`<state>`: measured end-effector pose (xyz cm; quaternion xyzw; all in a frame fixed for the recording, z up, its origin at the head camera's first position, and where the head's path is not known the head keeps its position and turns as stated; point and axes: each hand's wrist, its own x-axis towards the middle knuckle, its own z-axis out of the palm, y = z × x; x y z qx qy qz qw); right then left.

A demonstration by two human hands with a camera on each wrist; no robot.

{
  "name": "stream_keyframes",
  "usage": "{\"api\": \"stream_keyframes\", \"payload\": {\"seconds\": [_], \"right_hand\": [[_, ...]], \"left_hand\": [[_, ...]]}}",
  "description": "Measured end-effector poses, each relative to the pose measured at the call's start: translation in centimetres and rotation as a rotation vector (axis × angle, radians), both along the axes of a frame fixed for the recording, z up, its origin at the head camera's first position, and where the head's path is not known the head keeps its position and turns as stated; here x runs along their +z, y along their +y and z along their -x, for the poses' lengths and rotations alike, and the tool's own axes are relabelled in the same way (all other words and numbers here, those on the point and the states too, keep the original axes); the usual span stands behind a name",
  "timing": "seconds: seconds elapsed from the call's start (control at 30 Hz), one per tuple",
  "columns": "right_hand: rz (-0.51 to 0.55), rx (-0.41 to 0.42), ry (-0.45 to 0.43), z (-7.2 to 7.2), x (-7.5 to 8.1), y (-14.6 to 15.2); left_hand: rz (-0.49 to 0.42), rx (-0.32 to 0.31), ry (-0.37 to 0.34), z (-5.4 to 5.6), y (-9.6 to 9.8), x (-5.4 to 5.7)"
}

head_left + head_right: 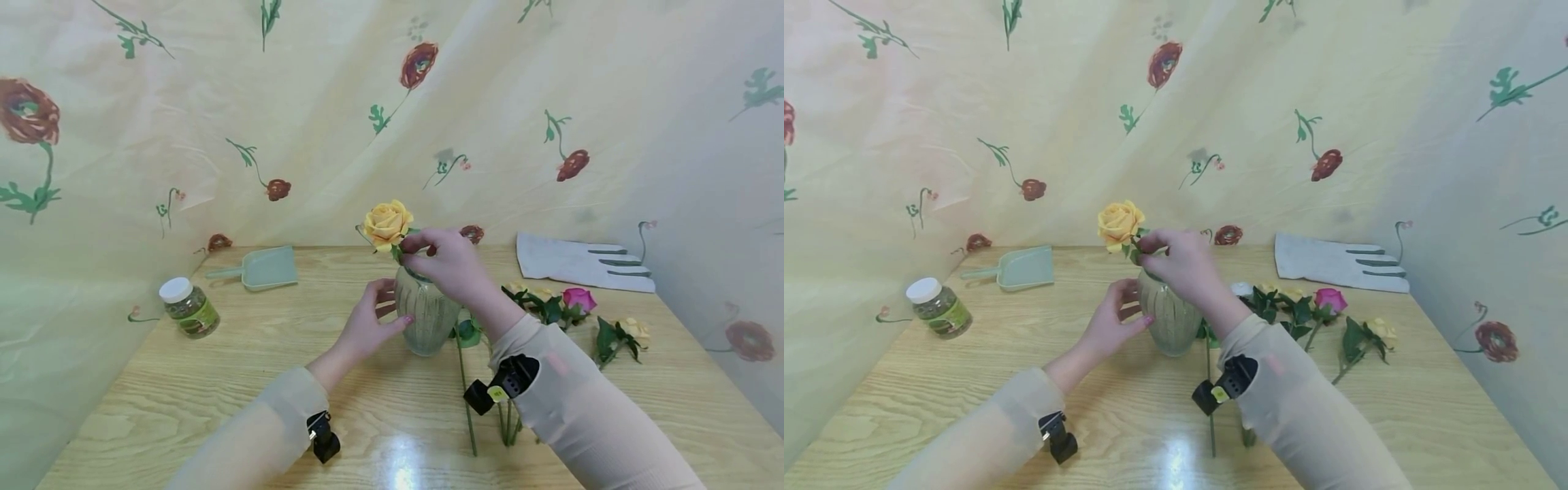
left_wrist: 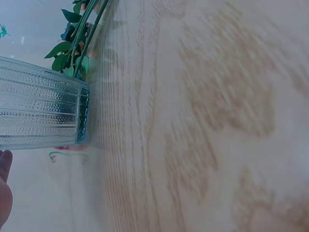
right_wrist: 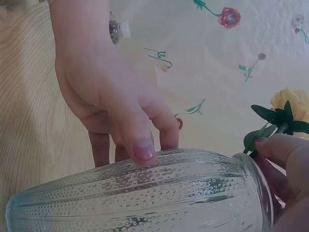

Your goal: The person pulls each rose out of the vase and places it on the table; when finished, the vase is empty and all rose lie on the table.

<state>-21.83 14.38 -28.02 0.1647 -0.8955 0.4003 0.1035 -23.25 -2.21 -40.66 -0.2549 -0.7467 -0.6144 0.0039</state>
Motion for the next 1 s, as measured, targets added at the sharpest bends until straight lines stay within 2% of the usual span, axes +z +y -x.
{"api": "stream_keyframes", "payload": {"seconds": [0.03,0.27,0.37,0.63,0.87,1.0], "right_hand": [[0.007,-0.004,-0.003,0.0,0.0,0.0],[0.131,-0.040,0.049,0.2,-0.1,0.4],[0.177,-0.067,0.064,0.4,-0.2,0.7],[0.380,-0.112,0.055,0.7,-0.6,1.4],[0.428,-0.135,0.019,0.7,-0.4,1.7],[0.501,-0.168,0.020,0.9,-0.3,1.9]], "left_hand": [[0.002,-0.001,0.000,0.0,0.0,0.0],[0.005,-0.035,-0.059,-1.8,-0.1,2.8],[0.001,-0.037,-0.064,-1.8,-0.1,2.8],[0.026,-0.036,-0.040,-2.0,-0.2,2.9],[0.024,-0.036,-0.051,-2.0,-0.2,3.1],[0.022,-0.036,-0.053,-2.0,-0.2,3.0]]}}
